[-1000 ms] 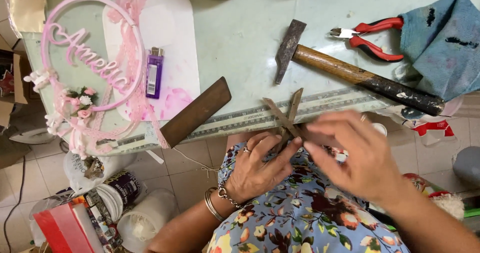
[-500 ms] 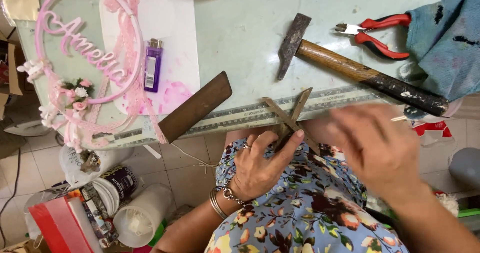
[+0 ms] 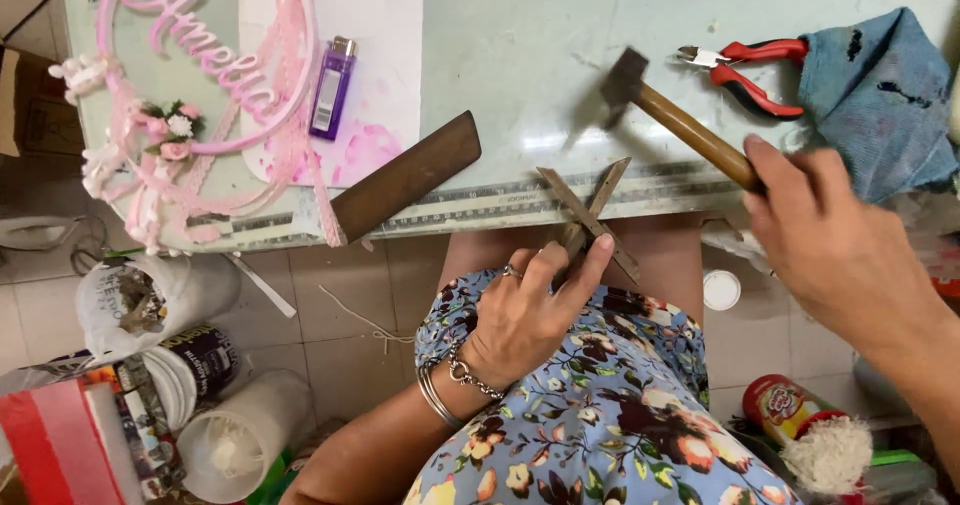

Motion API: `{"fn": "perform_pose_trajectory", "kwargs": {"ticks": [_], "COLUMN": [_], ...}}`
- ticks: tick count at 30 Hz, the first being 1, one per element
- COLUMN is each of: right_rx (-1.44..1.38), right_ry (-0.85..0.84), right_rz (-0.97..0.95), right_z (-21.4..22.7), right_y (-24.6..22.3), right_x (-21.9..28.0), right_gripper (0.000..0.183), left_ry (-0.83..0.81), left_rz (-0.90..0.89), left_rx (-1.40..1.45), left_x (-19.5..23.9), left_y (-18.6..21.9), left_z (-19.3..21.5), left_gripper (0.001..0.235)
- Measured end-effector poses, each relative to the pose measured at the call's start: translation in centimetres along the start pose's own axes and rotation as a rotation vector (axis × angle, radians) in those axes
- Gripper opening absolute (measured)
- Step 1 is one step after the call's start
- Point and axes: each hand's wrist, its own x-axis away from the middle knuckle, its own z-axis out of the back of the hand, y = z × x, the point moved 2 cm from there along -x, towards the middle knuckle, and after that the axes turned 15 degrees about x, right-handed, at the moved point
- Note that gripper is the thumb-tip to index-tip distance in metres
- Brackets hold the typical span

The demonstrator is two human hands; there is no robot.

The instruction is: Assembling a small wooden frame or box using a hammer, nails, and wooden slats on a workbench.

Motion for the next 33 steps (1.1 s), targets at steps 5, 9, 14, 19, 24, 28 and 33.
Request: {"fn": "perform_pose_trajectory", "kwargs": {"ticks": [5,9,14,19,24,28,33], "right_rx": [-0.397,-0.621,-0.559,-0.433,-0.558,-0.583,-0.489], "right_ry": [0.024,-0.165,-0.132,-0.166,-0.16,-0.163,-0.05], "right_rz": [-0.033,-0.008,0.012,0.063,0.004,0.037,0.042], "right_z": [0.1,0.4,-0.6,0.0,-1.2,0.3,-1.2], "right_y": [1.1,-0.1,-0.2,-1.4,-1.2,-1.7,-1.4], "right_x": [6.5,7.7,8.9,7.9,9.5,7.6,9.9], "right_gripper": [0.051,0.057,0.058,0.058,0.055,0.058,0.057], "left_ry": [0.038,0.083,0.075,0.078,0.077,0.069,0.114], "left_rz": [-0.017,-0.029,-0.036,-0.027,-0.023,-0.021,0.037], "left_rx": [0.02,-0.039,-0.035,0.022,0.012,0.023,0.026], "left_x": [-0.4,-0.8,-0.9,-1.4,-0.8,-1.5,-1.4], "left_y": [0.1,0.3,0.4,0.6,0.6,0.8,1.2], "left_z": [0.2,0.4,0.4,1.2,0.6,1.1,0.7], "left_gripper": [0.059,0.06,0.055,0.036,0.045,0.039,0.033]}}
